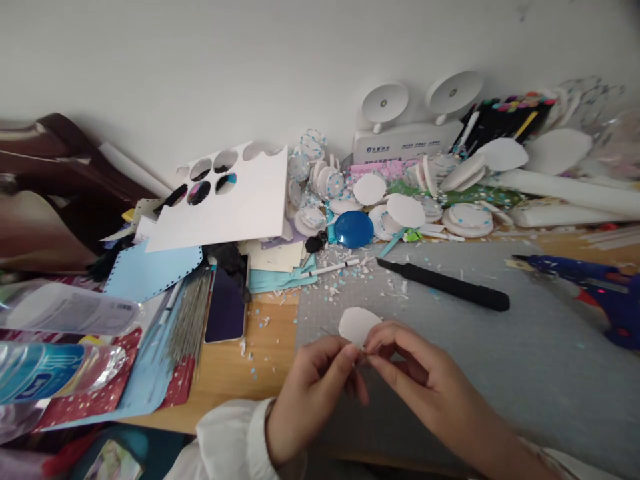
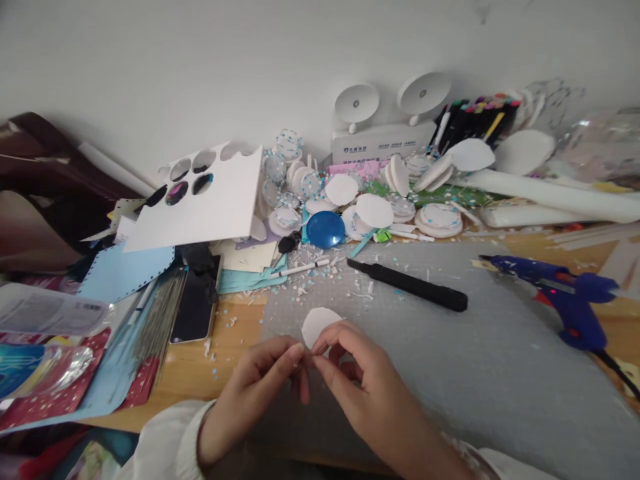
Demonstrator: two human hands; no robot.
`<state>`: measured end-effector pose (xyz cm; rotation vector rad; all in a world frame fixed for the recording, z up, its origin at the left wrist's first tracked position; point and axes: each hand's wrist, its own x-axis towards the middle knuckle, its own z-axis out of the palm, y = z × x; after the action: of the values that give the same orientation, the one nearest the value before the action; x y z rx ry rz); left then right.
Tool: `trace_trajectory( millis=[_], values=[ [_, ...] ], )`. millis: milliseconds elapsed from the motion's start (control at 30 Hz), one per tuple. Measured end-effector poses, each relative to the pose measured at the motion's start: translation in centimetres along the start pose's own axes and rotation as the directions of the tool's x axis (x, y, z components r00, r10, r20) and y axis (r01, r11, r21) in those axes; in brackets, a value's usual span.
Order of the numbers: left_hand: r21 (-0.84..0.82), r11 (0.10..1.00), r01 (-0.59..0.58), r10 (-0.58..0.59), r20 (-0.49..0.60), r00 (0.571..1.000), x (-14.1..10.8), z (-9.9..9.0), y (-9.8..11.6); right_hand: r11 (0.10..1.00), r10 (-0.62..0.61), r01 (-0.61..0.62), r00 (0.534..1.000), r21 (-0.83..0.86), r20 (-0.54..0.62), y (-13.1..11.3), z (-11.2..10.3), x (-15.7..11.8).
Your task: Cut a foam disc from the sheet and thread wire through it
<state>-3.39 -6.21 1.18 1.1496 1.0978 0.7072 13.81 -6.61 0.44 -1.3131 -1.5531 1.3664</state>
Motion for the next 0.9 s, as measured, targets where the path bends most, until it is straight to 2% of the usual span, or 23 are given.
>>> trace_trajectory(
  millis=[367, 700, 900],
  values=[
    [0.065, 0.997, -0.043, 0.045, -0.030, 0.999, -0.26, -0.66, 0.21, 0.999, -0.002, 0.004, 0.999, -0.038, 0.051, -0.29, 0.32, 0.14],
    [0.076, 0.996, -0.041, 0.042, -0.015, 0.999, -0.16, -0.38, 0.19, 0.995, -0.023, 0.025, 1.000, -0.095, 0.021, -0.80, 0.20, -0.07],
    [0.072, 0.996, -0.053, 0.054, -0.018, 0.998, -0.32, -0.29, 0.37, 0.988, -0.108, 0.106, 0.994, -0.111, -0.014, -0.33, 0.24, -0.50]
  ],
)
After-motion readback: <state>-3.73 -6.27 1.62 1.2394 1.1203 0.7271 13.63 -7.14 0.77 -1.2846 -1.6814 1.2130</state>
